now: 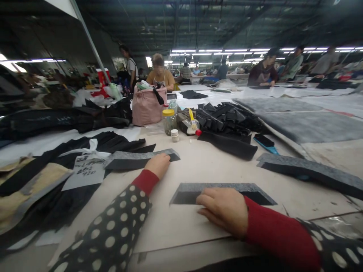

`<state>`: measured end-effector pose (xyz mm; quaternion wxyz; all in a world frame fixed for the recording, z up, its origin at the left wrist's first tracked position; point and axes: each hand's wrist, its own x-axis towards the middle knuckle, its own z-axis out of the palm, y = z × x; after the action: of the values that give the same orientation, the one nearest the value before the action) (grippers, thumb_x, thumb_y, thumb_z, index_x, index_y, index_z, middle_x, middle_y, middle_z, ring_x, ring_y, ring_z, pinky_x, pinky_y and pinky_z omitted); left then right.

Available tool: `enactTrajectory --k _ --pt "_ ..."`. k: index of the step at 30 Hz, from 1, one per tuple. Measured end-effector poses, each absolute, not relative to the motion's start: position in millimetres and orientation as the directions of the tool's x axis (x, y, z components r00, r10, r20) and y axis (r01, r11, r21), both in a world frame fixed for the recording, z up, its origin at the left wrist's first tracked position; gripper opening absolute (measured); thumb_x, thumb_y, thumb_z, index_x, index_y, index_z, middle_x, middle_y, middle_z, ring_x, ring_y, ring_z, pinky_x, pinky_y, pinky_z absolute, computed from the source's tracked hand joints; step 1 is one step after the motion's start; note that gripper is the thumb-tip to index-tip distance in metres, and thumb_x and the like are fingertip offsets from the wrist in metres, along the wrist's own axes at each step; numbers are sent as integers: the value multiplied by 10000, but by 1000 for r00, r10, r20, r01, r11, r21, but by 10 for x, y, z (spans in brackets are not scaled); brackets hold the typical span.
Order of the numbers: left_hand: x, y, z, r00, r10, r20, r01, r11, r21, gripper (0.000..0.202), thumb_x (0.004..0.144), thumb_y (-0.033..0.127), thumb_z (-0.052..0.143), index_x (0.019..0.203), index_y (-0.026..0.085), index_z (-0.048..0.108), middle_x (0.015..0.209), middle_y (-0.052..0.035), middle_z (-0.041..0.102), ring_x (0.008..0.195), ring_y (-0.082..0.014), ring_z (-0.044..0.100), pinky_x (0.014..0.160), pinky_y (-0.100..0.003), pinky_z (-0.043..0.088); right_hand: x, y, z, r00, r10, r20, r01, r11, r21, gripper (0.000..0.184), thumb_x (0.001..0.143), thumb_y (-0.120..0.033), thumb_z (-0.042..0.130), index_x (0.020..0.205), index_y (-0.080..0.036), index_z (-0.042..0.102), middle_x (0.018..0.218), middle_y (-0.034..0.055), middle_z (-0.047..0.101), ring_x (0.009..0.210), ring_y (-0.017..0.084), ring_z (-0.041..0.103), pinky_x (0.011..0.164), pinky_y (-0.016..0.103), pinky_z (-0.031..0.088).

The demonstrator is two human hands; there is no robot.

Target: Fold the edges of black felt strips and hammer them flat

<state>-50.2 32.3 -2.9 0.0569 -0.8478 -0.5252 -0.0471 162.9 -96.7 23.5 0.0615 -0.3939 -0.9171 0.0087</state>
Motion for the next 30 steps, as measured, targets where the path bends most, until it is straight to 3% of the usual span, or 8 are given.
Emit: enactTrajectory --k 5,11,20,27,30 --pt "-434 338 -3 434 895 104 901 -429 -70 288 759 23 319 828 104 587 849 -134 571 799 -243 560 690 -348 442 1673 -847 643 -694 720 16 720 694 -2 242 842 -326 376 832 -189 574 785 41 597 670 144 541 533 252 319" --pt "-586 374 -15 502 863 61 865 -501 -28 291 737 32 381 900 156 587 900 -89 574 812 -206 559 732 -309 437 1506 -577 707 -715 683 -147 681 729 74 225 810 -327 434 807 -182 605 793 51 616 687 156 573 542 245 356" --pt "-630 425 -113 450 879 160 888 -459 25 309 769 61 355 975 160 563 946 -77 570 879 -191 537 796 -297 417 1107 179 197 -658 738 -147 715 675 182 305 819 -145 333 1046 -153 537 940 103 563 817 213 571 605 288 413" --pt "-743 516 -161 419 886 200 872 -454 184 298 755 112 398 968 202 586 927 -26 601 878 -154 545 792 -246 422 968 321 89 -615 783 -92 775 622 109 394 873 -271 260 1258 -273 342 976 88 552 773 220 592 577 307 425" --pt "-738 501 -144 451 860 238 842 -498 208 232 765 246 465 948 201 601 875 -34 597 835 -172 548 744 -258 431 924 347 112 -572 813 -104 809 581 90 363 879 -298 251 1190 -221 424 987 93 564 795 225 595 597 312 439"
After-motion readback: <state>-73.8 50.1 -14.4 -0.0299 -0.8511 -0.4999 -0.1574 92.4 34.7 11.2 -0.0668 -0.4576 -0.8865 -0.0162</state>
